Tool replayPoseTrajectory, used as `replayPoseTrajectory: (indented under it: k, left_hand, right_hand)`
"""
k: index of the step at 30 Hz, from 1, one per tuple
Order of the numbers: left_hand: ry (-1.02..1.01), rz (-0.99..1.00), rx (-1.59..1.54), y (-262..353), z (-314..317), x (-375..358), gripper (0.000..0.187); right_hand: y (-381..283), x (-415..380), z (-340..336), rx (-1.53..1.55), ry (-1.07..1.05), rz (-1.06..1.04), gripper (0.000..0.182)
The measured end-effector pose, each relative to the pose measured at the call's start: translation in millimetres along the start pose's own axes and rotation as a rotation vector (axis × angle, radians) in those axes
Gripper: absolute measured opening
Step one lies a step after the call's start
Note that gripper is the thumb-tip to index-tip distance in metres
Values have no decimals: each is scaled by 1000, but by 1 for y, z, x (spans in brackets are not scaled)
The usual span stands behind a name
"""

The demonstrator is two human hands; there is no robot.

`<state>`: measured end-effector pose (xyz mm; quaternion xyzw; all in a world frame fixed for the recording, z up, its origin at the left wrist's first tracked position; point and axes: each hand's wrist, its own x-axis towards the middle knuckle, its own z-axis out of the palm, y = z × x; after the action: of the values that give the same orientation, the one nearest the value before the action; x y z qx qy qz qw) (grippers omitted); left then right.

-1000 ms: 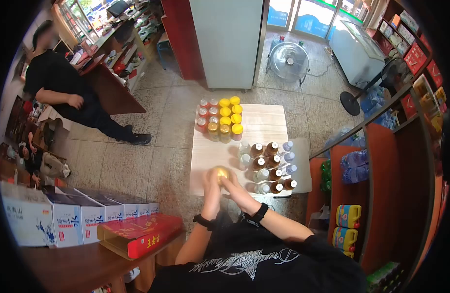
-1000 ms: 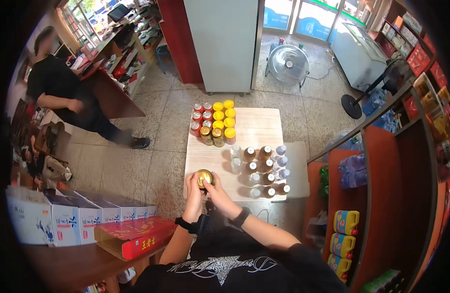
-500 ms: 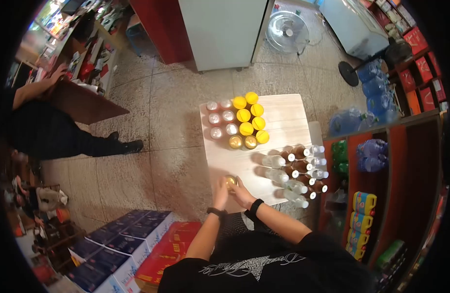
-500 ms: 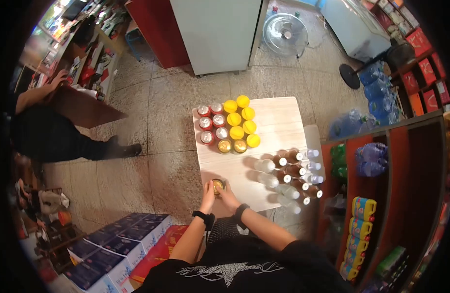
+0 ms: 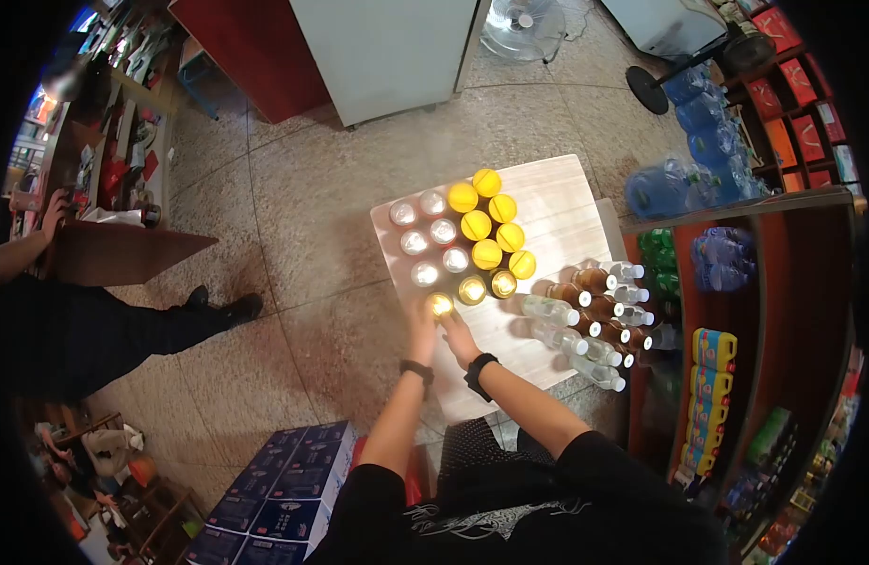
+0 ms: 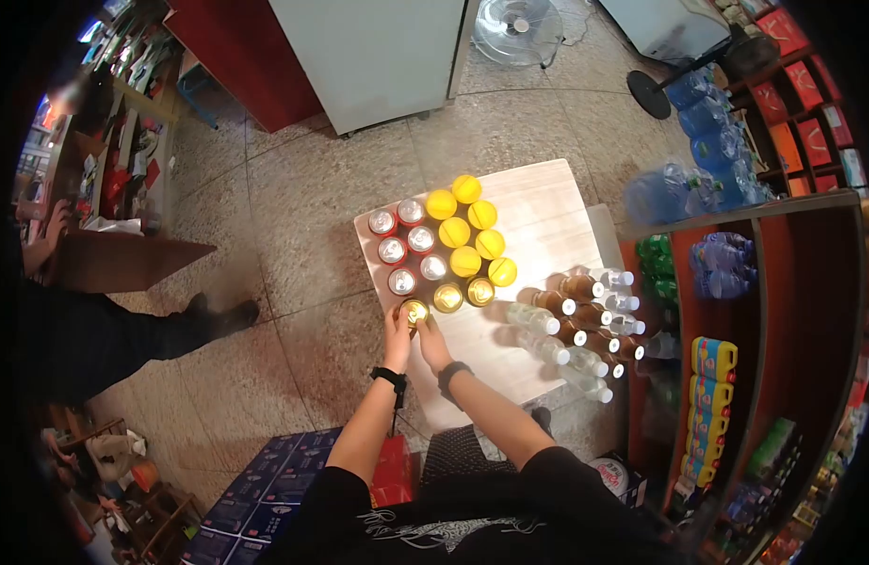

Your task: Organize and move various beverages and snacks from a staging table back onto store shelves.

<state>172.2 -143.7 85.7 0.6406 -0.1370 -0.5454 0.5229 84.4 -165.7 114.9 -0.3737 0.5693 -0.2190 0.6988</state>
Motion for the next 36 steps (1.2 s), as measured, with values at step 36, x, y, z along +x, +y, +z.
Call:
replayPoseTrajectory:
  k: [36]
  left_hand:
    - [-1059,-13,493,23,340,-423,37]
  right_hand:
    - [-11,-584,-475,-310,1349,-914,31]
